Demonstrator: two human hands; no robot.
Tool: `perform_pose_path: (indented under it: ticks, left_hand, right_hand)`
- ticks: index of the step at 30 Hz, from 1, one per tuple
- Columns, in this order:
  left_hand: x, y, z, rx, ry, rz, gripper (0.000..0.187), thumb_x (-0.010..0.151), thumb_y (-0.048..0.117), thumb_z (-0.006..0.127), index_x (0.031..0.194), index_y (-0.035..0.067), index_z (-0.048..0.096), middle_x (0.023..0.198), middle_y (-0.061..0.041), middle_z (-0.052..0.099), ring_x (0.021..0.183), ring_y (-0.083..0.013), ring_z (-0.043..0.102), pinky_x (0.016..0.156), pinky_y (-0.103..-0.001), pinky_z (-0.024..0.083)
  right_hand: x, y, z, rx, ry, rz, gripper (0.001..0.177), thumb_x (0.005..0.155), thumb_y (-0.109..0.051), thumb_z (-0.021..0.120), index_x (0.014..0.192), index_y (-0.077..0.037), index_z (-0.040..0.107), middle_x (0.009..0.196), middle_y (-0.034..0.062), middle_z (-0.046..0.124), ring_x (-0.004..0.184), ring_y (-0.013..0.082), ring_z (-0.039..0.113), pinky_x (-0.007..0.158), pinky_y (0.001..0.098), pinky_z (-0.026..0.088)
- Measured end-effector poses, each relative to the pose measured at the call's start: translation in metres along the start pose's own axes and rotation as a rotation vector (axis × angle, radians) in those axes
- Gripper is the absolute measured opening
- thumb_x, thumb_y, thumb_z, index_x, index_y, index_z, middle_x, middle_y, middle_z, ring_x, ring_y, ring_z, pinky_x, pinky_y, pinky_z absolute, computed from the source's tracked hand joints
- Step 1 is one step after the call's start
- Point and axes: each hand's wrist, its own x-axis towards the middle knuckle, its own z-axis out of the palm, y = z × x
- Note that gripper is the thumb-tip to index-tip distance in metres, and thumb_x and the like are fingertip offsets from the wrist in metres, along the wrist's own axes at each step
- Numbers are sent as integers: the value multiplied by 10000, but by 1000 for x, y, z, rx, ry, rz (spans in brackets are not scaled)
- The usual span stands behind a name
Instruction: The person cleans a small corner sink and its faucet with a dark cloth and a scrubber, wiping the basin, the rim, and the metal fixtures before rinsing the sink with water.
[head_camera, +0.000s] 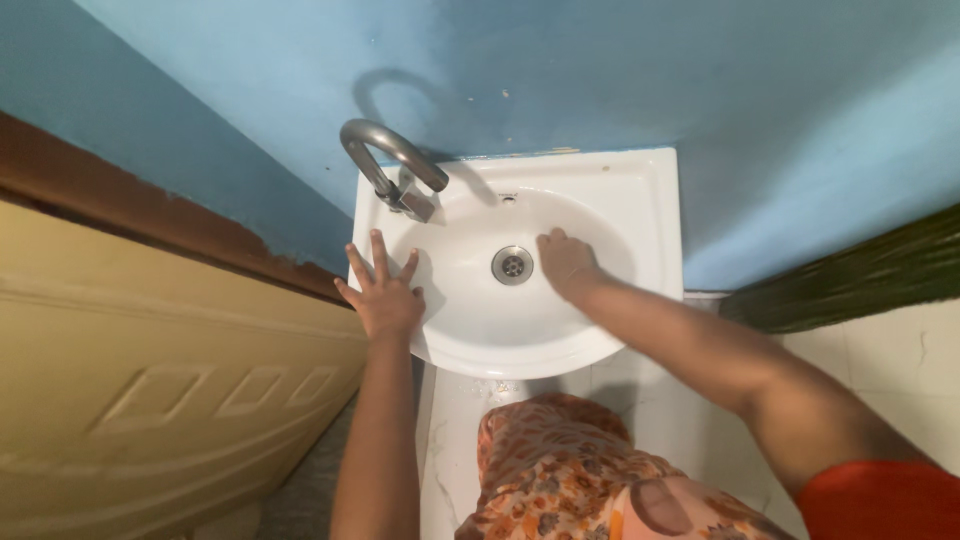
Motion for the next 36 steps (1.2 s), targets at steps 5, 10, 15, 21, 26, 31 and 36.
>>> perform_pose_path:
  ticks: [5,10,15,21,26,31,36]
  left_hand:
    - [4,8,-5,-16,-22,-57,636,890,428,642,1495,486,458,1733,16,-120,1554,-396,-138,1166,-719,124]
    - [6,9,2,-167,124,-73,432,990,548,484,1317,309,635,1739,58,8,1571,-372,-80,1173,-727,113]
    - [7,9,6,-166,170,-71,469,983,592,455,1241,260,663,1733,55,49,1568,-368,-48,1167,-704,132]
    - [4,10,-2,-236,145,-87,378,950,556,514,1145,295,706,1731,60,73,1576,-359,-34,1183,-701,140]
    - [3,9,-3,-235,193,-71,372,944,547,530,1132,285,717,1724,50,84,1565,-365,-11,1158,-711,160]
    - [1,7,-4,-245,190,-68,367,954,540,534,1117,282,738,1725,53,91,1573,-360,-2,1151,-711,179]
    - [0,6,-4,-259,171,-71,378,959,553,528,1116,284,741,1733,57,81,1574,-357,-10,1160,-708,173]
  right_hand:
    - [44,-54,11,303,307,-369,671,860,15,586,1502,-123,450,1308,206,490,1151,374,592,942,438,541]
    - [39,-99,13,442,298,-860,751,755,74,502,1493,-51,444,1553,240,338,1363,428,467,1104,435,428]
    - [48,-92,9,215,249,-918,550,895,20,542,1442,-20,505,1590,184,350,1307,403,488,1144,463,401]
    - [42,-104,-1,448,426,-528,521,898,29,543,1411,104,487,1523,266,375,1399,426,420,1160,420,410]
    - [27,-78,-34,402,512,-108,627,815,51,632,1417,84,458,1516,282,369,1362,442,407,1137,473,346]
    - [12,-50,-62,384,656,-148,555,753,-86,699,1276,17,543,1437,261,432,1245,425,461,1066,505,362]
    - [34,-57,-61,236,725,-232,458,901,-66,620,1356,-88,568,1469,173,509,1188,345,524,1026,477,399]
